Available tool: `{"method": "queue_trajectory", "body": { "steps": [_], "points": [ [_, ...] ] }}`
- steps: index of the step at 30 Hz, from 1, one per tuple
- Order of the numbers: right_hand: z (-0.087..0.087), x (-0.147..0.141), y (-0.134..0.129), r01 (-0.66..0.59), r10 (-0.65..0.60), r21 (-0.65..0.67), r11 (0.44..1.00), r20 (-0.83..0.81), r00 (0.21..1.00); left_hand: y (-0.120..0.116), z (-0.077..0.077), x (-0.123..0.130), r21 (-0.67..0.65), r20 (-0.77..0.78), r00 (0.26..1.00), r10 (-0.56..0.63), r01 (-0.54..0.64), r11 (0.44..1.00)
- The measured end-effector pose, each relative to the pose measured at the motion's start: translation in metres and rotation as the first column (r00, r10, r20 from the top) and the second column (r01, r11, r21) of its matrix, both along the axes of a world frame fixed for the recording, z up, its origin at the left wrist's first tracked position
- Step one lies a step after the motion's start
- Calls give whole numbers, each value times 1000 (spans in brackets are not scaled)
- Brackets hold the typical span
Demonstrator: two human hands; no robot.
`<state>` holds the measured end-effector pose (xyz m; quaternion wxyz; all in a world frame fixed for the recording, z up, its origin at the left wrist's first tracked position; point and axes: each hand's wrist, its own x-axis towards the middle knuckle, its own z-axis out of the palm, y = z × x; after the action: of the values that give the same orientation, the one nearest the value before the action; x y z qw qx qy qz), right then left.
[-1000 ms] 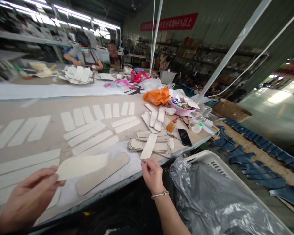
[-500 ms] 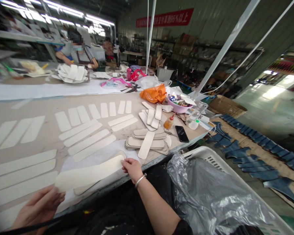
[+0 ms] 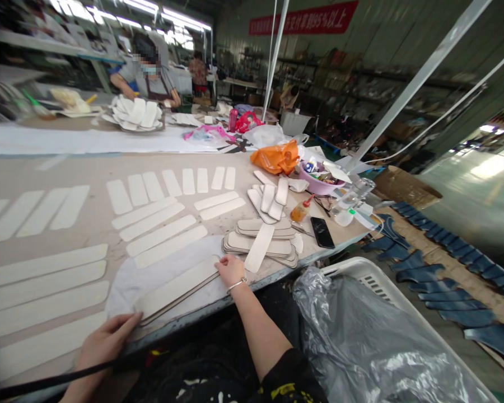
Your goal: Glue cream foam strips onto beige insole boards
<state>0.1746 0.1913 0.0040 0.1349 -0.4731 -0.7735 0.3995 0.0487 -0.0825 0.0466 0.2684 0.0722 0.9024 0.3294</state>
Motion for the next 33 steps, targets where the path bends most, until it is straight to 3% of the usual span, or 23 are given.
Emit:
{"method": "queue_trajectory", "body": {
  "steps": [7,13,28,31,33],
  "points": [
    [0,3,-1,-32,29,59,998,49,998,-1,-6,-7,-129,12,989,-145,146,981],
    [-3,4,-2,-57,52,73,996,61,997,1,-3,-7,-206,-18,971,-236,228,952],
    [-4,5,-2,-69,63,105,992,51,997,1,-5,-6,-311,-95,935,-342,299,902],
    [-4,4,-2,-66,62,84,994,43,997,-10,-20,-3,-285,-264,900,-348,272,919],
    [-5,4,-2,-67,64,80,995,40,997,-20,-36,-2,-169,-445,820,-360,318,933]
  ]
}}
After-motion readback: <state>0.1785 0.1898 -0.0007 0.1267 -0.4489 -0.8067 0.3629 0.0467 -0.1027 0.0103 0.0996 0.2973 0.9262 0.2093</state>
